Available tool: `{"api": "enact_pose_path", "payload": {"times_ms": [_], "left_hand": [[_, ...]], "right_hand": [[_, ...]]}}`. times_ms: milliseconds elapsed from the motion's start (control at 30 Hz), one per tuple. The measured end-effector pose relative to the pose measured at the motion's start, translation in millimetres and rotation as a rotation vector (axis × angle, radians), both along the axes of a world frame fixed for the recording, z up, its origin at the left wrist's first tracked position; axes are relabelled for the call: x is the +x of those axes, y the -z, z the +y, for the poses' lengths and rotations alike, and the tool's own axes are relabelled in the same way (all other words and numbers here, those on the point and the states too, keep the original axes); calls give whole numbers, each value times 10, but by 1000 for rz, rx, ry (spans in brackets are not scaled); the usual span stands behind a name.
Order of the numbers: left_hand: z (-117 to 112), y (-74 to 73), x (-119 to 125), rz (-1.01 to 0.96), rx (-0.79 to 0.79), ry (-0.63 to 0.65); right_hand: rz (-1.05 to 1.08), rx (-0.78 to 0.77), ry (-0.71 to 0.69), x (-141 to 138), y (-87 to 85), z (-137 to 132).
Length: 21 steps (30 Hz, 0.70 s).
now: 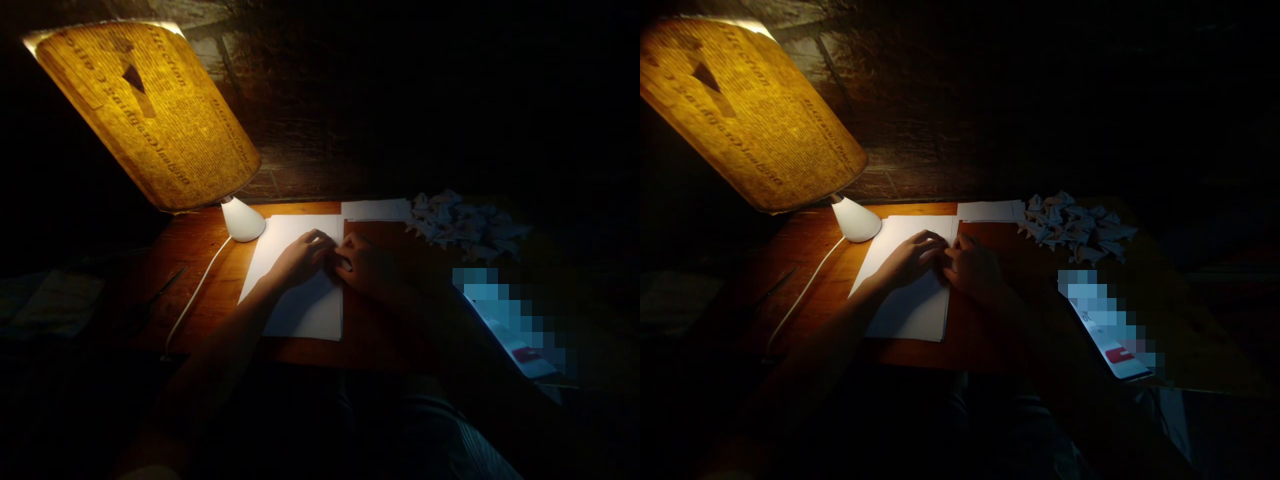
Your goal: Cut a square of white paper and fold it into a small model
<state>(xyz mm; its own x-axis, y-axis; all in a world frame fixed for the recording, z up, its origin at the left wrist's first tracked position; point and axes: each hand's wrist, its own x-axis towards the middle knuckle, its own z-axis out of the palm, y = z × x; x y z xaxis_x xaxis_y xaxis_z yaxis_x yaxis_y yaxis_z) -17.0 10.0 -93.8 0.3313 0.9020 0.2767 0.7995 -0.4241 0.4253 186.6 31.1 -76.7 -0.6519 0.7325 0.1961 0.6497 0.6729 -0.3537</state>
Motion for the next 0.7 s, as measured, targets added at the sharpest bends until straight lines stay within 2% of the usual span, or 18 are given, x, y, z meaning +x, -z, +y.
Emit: {"api": "enact_pose_path", "payload": {"times_ms": [367, 700], "left_hand": [[-45, -7, -25, 17, -36, 27], [-76, -42, -1, 132, -61, 12]], "right_hand": [[-40, 39, -31, 19, 11, -2], [-114, 15, 5, 57, -120, -79]]}}
